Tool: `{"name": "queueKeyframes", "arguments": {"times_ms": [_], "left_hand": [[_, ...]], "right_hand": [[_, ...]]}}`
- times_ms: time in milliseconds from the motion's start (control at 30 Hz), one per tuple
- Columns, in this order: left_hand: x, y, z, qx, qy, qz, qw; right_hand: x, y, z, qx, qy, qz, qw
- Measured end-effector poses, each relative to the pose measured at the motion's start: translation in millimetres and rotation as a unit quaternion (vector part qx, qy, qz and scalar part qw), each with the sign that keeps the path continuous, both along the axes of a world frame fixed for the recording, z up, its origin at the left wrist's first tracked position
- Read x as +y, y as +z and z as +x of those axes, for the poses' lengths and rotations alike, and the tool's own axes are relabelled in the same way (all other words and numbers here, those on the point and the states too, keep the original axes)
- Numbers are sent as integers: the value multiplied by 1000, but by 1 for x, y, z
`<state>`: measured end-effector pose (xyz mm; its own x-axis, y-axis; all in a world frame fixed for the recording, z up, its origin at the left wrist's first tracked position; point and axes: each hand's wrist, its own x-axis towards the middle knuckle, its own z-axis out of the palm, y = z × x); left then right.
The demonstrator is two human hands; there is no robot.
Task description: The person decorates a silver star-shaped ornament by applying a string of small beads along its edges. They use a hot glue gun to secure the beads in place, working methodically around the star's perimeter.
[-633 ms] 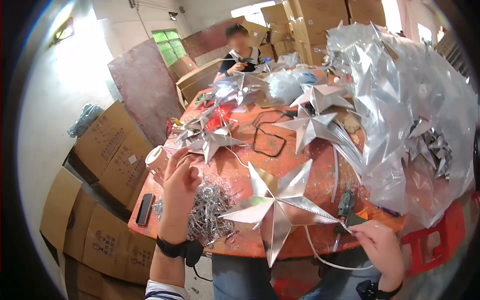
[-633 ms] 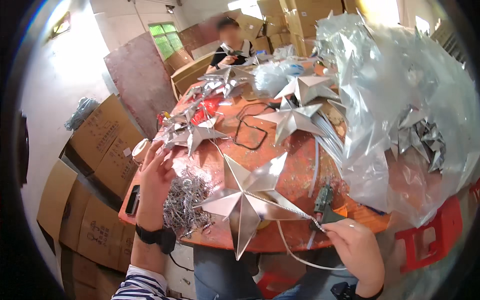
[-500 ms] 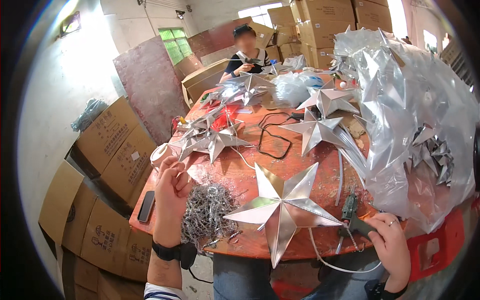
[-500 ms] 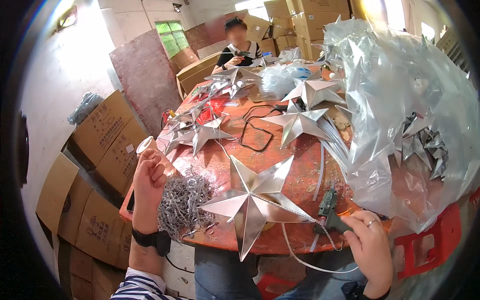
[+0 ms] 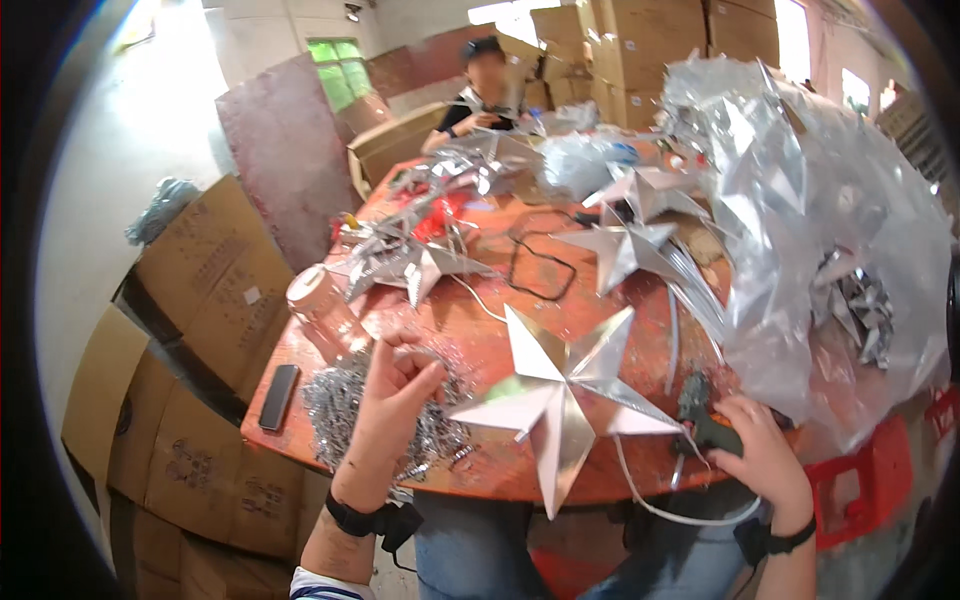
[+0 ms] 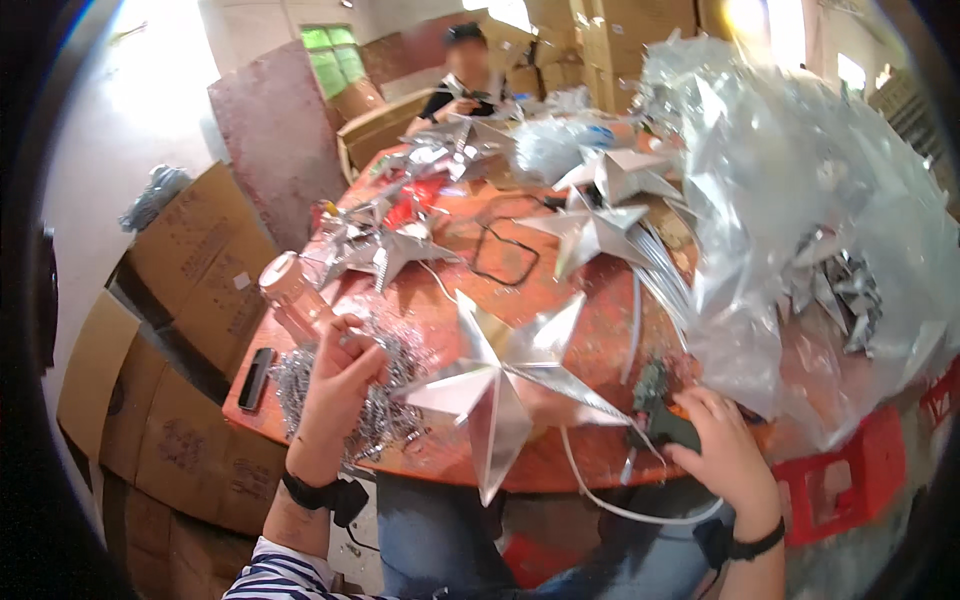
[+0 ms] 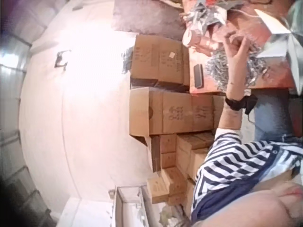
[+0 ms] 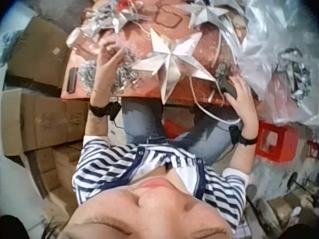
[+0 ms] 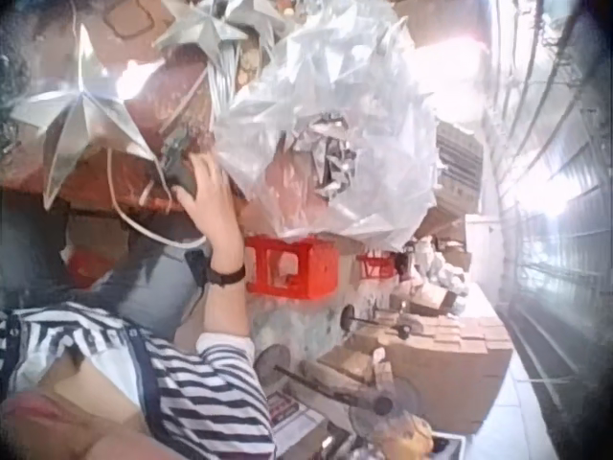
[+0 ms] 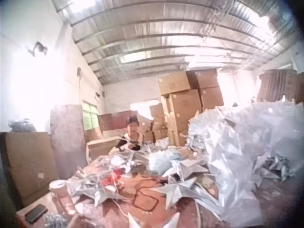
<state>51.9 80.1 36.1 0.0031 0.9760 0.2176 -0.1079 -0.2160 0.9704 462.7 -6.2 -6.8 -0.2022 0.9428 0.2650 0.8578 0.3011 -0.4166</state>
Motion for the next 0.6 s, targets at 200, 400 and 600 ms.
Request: {"name": "queueKeyframes", "arguments": {"times_ms": [200, 400, 600], "left_hand": [[-10, -21, -12, -2, -16, 66, 998], [-16, -36, -2, -85, 9, 66, 994], [-11, -65, -11, -93, 59, 178, 978]], "right_hand": [[-7, 14, -17, -74, -14, 55, 996], [-60, 32, -1, -156, -105, 279, 942], [-58, 14, 14, 250, -280, 352, 857]]}}
